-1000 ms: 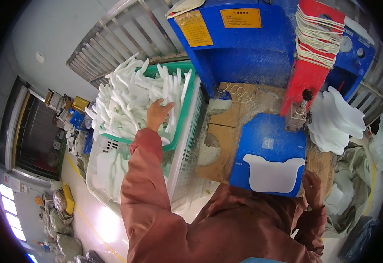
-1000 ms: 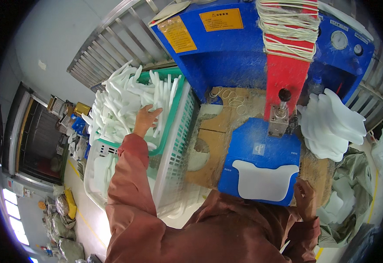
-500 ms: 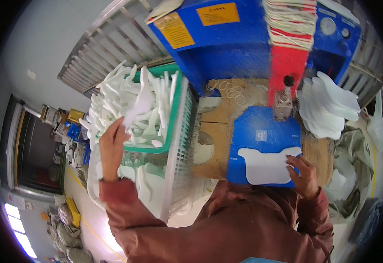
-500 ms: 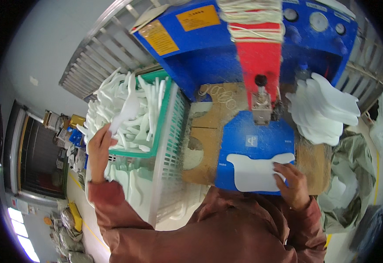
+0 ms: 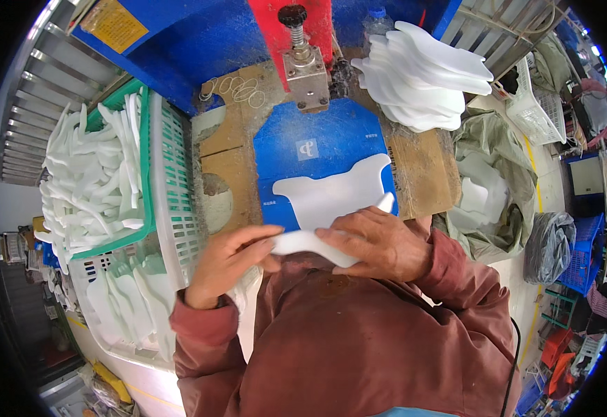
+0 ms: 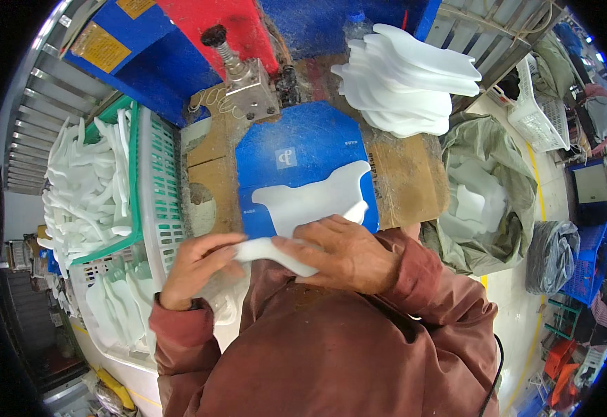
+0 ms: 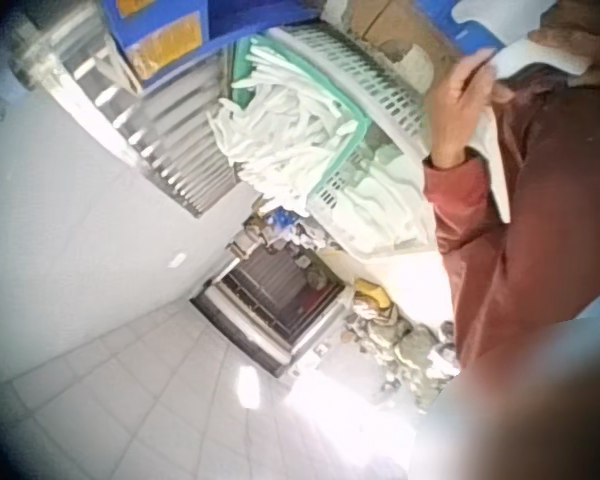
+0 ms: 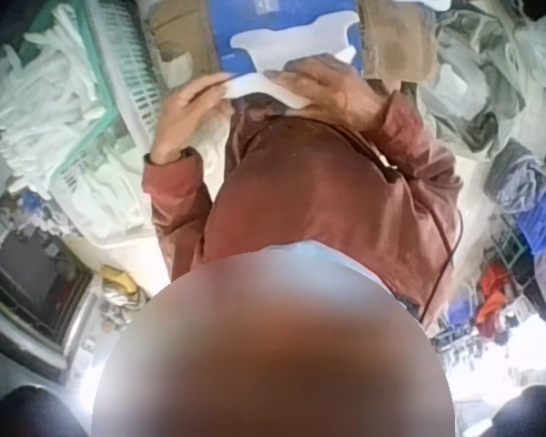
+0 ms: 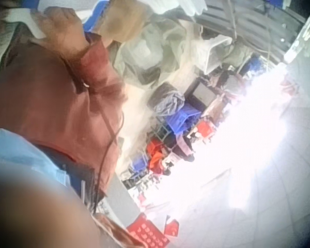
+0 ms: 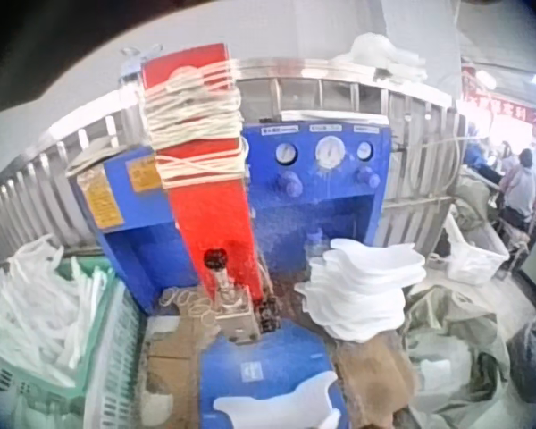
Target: The person repeatedly picks white plastic pieces from a green basket, places them on a blue press machine, and operates the press to shape them. After each press, the person removes the shaped piece and places it into a white basket. The cycle repeats continuously throughout the clip.
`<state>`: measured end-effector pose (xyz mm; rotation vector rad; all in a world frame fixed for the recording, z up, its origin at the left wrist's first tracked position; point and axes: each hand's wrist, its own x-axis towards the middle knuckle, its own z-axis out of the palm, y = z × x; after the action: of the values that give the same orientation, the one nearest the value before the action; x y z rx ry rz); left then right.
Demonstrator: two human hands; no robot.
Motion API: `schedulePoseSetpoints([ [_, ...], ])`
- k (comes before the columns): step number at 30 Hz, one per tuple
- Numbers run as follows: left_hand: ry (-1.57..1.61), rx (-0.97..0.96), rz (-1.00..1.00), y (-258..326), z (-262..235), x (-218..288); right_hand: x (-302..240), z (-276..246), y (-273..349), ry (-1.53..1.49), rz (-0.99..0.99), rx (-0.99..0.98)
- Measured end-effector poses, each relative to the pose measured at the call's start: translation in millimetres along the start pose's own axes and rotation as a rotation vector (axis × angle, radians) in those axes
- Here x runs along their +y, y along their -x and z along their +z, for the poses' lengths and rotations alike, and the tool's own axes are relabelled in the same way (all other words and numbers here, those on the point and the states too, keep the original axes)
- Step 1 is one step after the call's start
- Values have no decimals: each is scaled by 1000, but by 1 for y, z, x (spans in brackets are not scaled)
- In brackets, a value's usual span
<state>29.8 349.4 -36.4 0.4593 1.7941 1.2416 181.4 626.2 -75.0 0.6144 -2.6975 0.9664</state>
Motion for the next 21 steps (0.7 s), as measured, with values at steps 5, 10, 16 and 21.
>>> schedulePoseSetpoints([
  [5,-42,206,-60,-55,31,-50,27,10,13,115,84,-70],
  [10,108,235,127,-77,14,-86,52,23,-5,225,91,-139],
  [16,-34,362,79,-105,5,-99,69,42,-27,229,105,-138],
  [21,-447,506,280,-126,4,-105,82,53,-35,219,162,-178],
])
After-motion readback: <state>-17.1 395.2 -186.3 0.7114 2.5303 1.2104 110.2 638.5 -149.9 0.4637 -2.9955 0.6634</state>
